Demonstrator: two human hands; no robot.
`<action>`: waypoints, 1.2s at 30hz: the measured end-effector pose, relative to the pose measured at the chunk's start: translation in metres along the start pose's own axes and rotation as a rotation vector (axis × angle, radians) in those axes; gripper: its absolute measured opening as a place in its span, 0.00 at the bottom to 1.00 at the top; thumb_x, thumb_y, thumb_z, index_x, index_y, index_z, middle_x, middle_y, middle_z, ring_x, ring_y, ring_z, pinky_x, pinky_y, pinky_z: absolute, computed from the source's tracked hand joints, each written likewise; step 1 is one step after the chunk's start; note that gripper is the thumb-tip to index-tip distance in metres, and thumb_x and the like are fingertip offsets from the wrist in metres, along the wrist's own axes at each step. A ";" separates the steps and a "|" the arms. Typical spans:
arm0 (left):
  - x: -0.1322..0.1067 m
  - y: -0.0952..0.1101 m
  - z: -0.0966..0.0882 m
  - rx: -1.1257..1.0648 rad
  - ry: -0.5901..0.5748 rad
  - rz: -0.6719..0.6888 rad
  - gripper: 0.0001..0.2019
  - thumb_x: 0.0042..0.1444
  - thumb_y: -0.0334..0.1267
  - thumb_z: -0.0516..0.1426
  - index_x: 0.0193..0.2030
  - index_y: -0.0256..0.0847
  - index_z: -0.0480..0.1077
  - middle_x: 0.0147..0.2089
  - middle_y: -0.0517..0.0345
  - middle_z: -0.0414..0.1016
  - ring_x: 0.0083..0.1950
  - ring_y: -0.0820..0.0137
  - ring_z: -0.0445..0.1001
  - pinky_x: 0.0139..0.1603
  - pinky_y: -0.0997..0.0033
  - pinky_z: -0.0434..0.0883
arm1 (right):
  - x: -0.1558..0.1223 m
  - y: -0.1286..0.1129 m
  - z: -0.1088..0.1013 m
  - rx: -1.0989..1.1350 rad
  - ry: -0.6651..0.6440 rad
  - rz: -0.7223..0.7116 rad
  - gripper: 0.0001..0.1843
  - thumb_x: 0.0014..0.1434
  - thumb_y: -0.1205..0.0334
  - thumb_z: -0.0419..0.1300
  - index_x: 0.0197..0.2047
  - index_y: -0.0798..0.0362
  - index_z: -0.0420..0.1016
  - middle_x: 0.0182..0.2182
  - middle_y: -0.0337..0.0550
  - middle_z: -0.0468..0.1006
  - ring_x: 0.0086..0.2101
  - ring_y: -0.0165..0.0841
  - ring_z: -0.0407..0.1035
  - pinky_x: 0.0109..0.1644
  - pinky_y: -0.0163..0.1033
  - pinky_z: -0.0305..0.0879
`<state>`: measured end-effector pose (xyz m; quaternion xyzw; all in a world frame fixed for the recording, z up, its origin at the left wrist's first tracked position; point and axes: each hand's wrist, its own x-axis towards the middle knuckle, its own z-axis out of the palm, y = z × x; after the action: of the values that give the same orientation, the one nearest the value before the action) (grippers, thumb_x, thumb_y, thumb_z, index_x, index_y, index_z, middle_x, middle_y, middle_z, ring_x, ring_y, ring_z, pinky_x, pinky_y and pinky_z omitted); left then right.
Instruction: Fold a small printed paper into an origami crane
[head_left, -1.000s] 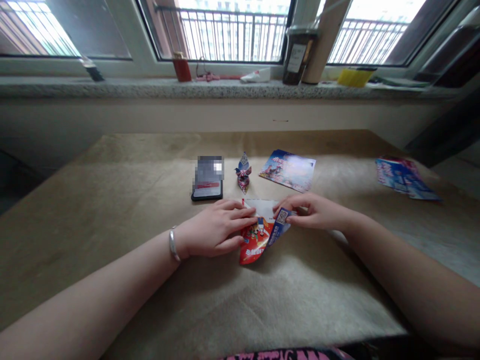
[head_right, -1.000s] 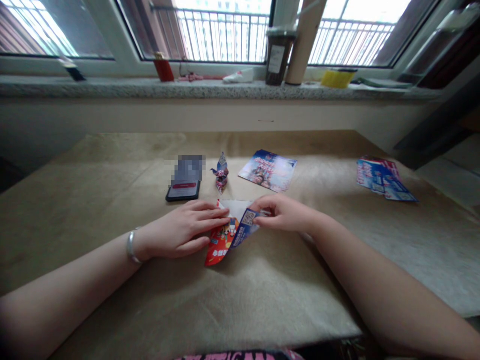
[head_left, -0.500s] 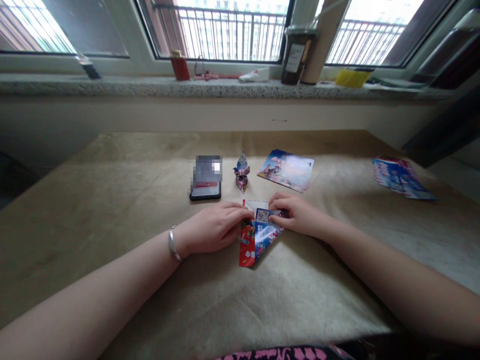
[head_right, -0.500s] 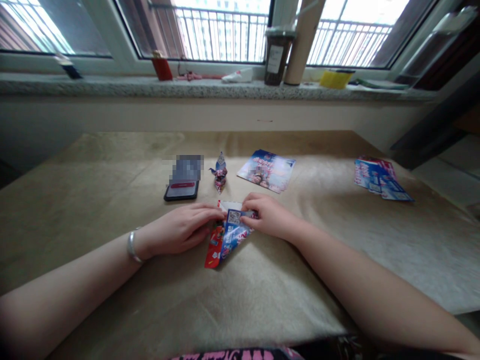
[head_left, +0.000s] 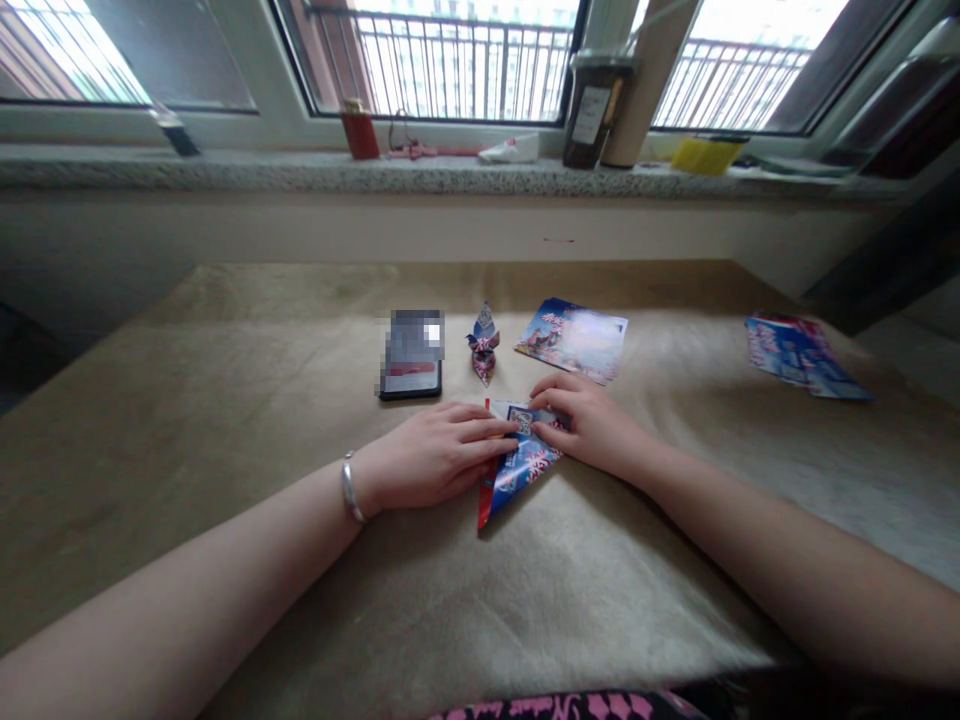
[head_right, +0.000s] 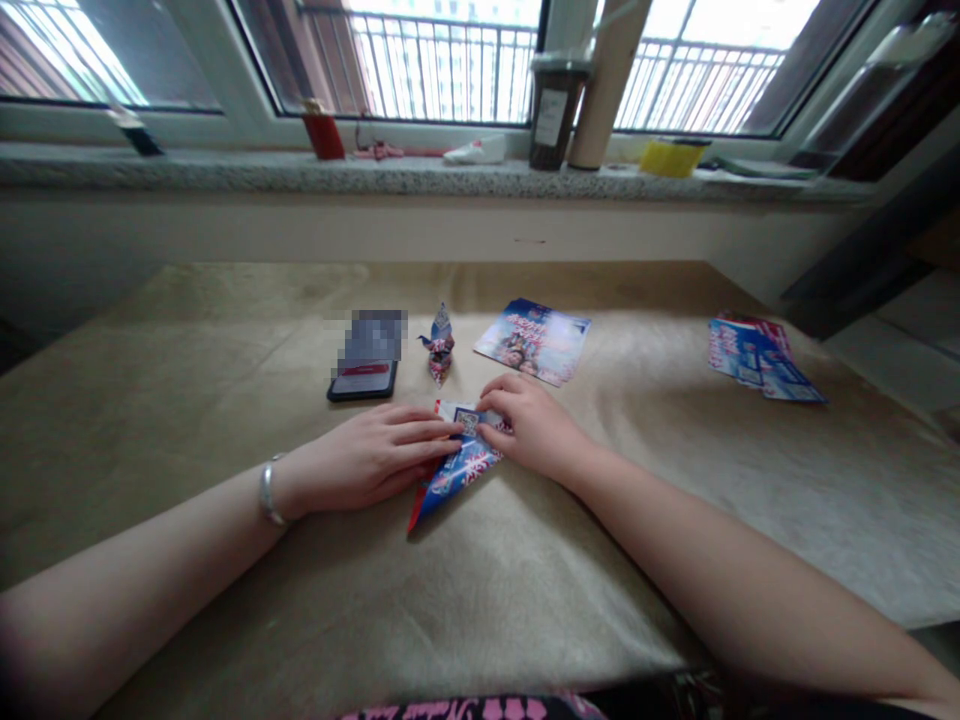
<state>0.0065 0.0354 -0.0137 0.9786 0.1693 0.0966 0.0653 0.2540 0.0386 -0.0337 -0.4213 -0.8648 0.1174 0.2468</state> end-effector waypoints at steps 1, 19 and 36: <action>0.000 0.001 0.000 0.000 -0.005 -0.003 0.18 0.65 0.37 0.48 0.60 0.43 0.63 0.62 0.55 0.66 0.61 0.61 0.63 0.60 0.55 0.64 | 0.000 0.000 0.000 -0.004 0.004 0.008 0.09 0.56 0.62 0.60 0.41 0.53 0.75 0.42 0.48 0.75 0.44 0.38 0.67 0.51 0.46 0.63; 0.000 -0.003 0.002 -0.036 0.043 -0.003 0.17 0.64 0.34 0.48 0.57 0.40 0.66 0.59 0.54 0.69 0.58 0.63 0.66 0.58 0.57 0.67 | -0.006 -0.005 -0.013 -0.099 -0.130 -0.249 0.17 0.64 0.61 0.49 0.47 0.52 0.78 0.46 0.42 0.79 0.47 0.36 0.70 0.53 0.46 0.67; -0.002 -0.004 0.003 0.025 0.117 -0.080 0.15 0.63 0.34 0.48 0.51 0.37 0.72 0.51 0.51 0.75 0.51 0.64 0.72 0.52 0.61 0.72 | -0.006 0.004 -0.003 -0.082 -0.183 -0.253 0.19 0.65 0.61 0.48 0.56 0.50 0.70 0.55 0.42 0.72 0.57 0.38 0.62 0.62 0.51 0.60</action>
<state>0.0040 0.0380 -0.0172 0.9645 0.2129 0.1490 0.0469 0.2614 0.0361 -0.0342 -0.3061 -0.9339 0.0879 0.1626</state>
